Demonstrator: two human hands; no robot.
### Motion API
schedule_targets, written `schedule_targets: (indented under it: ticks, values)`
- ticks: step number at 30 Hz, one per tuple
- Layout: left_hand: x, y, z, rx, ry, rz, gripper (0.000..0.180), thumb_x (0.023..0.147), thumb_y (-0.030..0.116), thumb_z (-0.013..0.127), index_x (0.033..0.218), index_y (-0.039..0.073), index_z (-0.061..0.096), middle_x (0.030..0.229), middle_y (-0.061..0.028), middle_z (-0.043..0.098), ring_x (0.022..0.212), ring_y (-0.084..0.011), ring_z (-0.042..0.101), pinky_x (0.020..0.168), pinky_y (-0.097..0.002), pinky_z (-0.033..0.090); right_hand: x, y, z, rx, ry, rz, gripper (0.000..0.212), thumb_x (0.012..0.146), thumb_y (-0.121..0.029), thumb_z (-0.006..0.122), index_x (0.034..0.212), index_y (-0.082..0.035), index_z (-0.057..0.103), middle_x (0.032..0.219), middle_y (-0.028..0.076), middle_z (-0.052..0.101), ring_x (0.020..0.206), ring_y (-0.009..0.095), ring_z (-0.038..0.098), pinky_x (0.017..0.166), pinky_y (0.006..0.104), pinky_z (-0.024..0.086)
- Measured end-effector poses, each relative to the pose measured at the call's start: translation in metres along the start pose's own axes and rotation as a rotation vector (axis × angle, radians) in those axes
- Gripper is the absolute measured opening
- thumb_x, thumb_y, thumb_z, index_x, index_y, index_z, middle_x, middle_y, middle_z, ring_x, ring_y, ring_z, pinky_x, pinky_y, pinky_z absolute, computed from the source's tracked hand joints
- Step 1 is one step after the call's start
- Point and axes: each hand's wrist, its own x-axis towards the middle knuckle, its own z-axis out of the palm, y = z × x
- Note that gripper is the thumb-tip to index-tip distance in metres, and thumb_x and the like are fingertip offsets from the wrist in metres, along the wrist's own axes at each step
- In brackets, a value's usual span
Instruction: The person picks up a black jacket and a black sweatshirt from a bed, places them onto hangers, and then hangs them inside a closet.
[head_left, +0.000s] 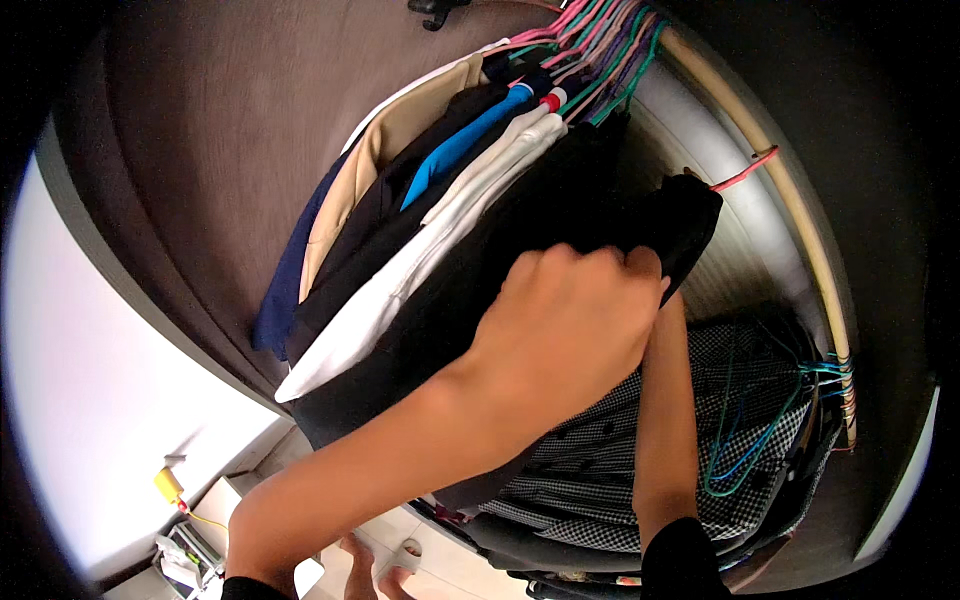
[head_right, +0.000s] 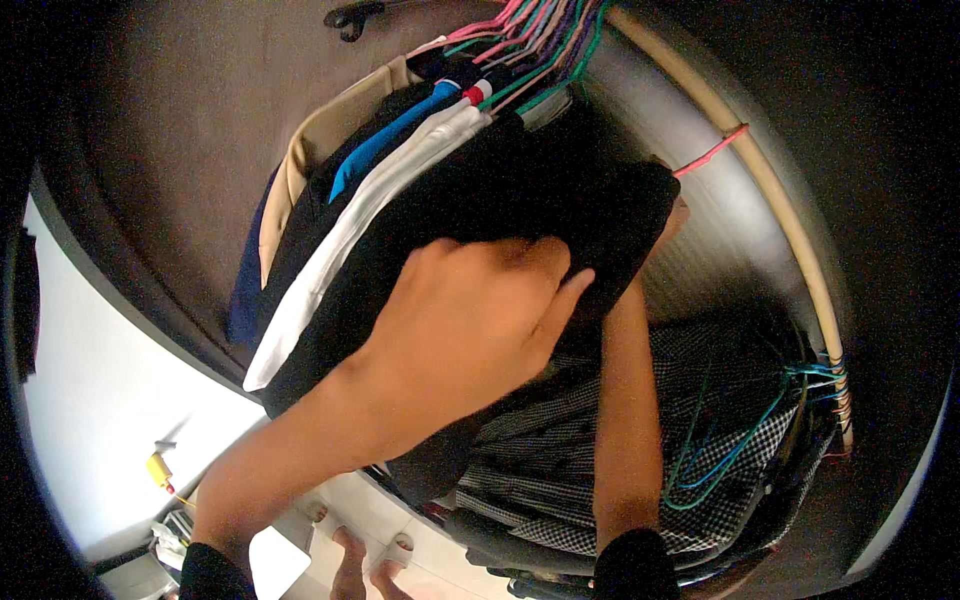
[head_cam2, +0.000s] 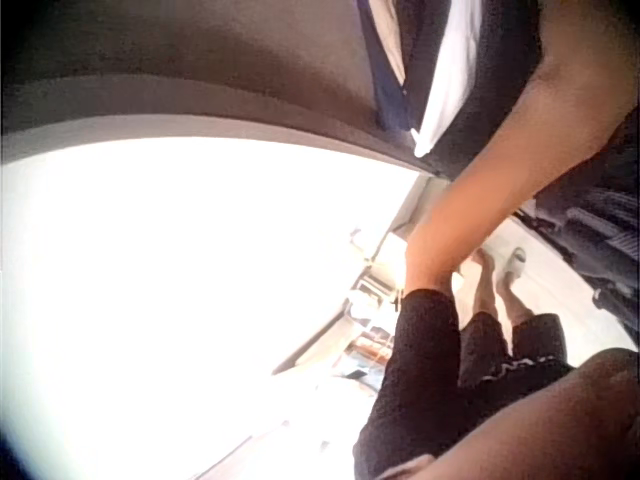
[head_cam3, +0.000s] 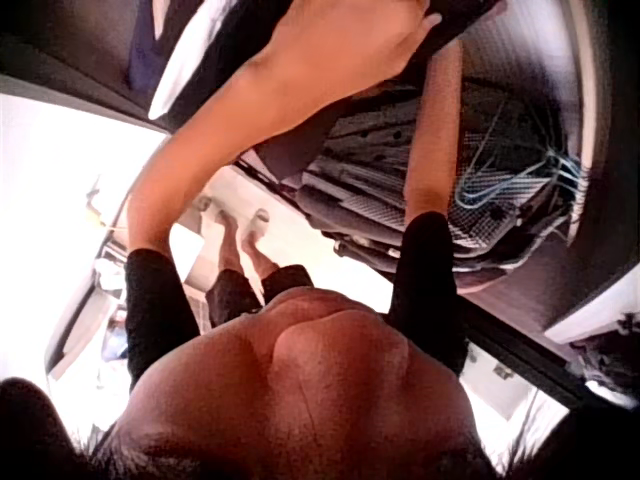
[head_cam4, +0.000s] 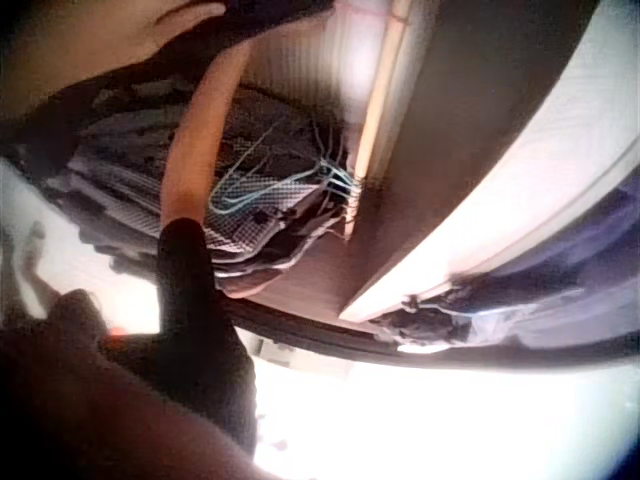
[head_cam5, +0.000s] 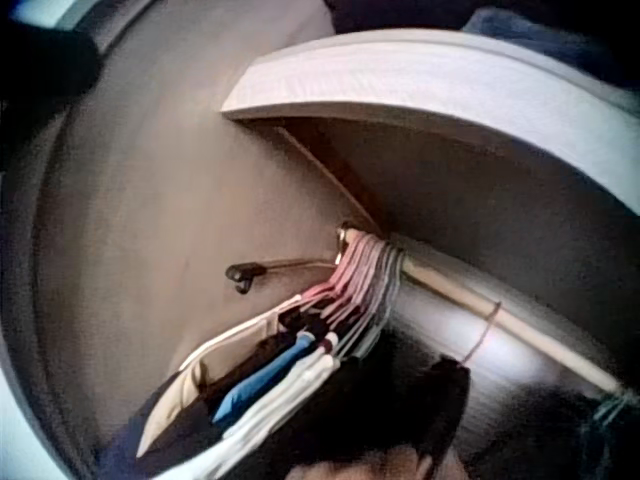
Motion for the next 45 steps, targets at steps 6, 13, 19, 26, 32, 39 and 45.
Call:
schedule_targets:
  ticks: [6, 13, 19, 26, 32, 39, 45]
  values:
    - [-0.004, -0.003, -0.004, -0.089, 0.005, -0.066, 0.024, 0.088, 0.019, 0.062, 0.070, 0.003, 0.057, 0.060, -0.0175, 0.060, 0.055, -0.0358, 0.062, 0.052, -0.0443, 0.052, 0.022, -0.020, 0.040, -0.190, -0.049, -0.203, 0.040, 0.101, -0.032, 0.040, 0.119, -0.005, 0.062, 0.111, 0.016, 0.067, 0.095, 0.028, 0.064, 0.083, 0.0397, 0.049]
    - [0.018, -0.043, -0.035, 0.203, 0.261, -0.117, 0.023, 0.086, 0.015, 0.063, 0.069, 0.000, 0.059, 0.064, -0.0216, 0.059, 0.060, -0.0405, 0.060, 0.056, -0.0472, 0.048, 0.117, 0.003, 0.102, 0.047, 0.028, -0.301, 0.041, 0.102, -0.031, 0.037, 0.124, -0.003, 0.059, 0.118, 0.016, 0.065, 0.103, 0.029, 0.061, 0.091, 0.0397, 0.045]
    - [-0.033, -0.011, -0.044, 0.105, 0.026, -0.246, 0.026, 0.081, 0.006, 0.058, 0.103, 0.003, 0.046, 0.075, -0.0216, 0.060, 0.068, -0.0422, 0.062, 0.060, -0.0480, 0.050, 0.070, 0.004, 0.068, 0.095, -0.158, -0.216, 0.044, 0.100, -0.024, 0.043, 0.134, 0.002, 0.051, 0.136, 0.016, 0.055, 0.123, 0.027, 0.053, 0.105, 0.0335, 0.037]
    - [-0.192, -0.029, -0.065, 0.314, -0.274, -0.678, 0.032, 0.075, 0.007, 0.064, 0.105, 0.003, 0.054, 0.076, -0.0192, 0.064, 0.068, -0.0403, 0.063, 0.059, -0.0501, 0.048, -0.141, 0.013, 0.029, 0.060, 0.189, -0.238, 0.037, 0.096, -0.006, 0.048, 0.132, -0.001, 0.053, 0.136, 0.014, 0.053, 0.127, 0.027, 0.048, 0.109, 0.0377, 0.035]
    - [-0.336, -0.020, -0.055, 0.138, -0.443, -0.996, 0.015, 0.076, 0.003, 0.054, 0.090, 0.009, 0.055, 0.062, -0.0180, 0.059, 0.062, -0.0413, 0.060, 0.057, -0.0501, 0.048, -0.310, 0.094, 0.016, 0.244, -0.320, 0.345, 0.054, 0.091, -0.021, 0.063, 0.136, -0.001, 0.041, 0.135, 0.017, 0.046, 0.127, 0.029, 0.044, 0.104, 0.0411, 0.039]
    - [-0.358, 0.054, -0.060, -0.117, -0.435, -1.060, 0.010, 0.076, 0.004, 0.054, 0.079, 0.011, 0.060, 0.068, -0.0132, 0.063, 0.071, -0.0363, 0.063, 0.063, -0.0440, 0.050, -0.287, 0.050, 0.102, 0.504, -0.841, 0.492, 0.075, 0.090, -0.012, 0.065, 0.145, -0.009, 0.014, 0.117, 0.020, 0.058, 0.101, 0.023, 0.063, 0.080, 0.0323, 0.054]
    - [-0.342, 0.078, -0.064, -0.731, 0.291, -1.401, 0.016, 0.078, 0.001, 0.045, 0.084, 0.002, 0.060, 0.070, -0.0092, 0.061, 0.064, -0.0202, 0.061, 0.060, -0.0311, 0.049, -0.399, 0.027, 0.076, 0.278, -1.381, 0.192, 0.014, 0.087, 0.000, 0.057, 0.092, 0.000, 0.069, 0.069, 0.006, 0.065, 0.063, 0.009, 0.059, 0.058, 0.0265, 0.047]
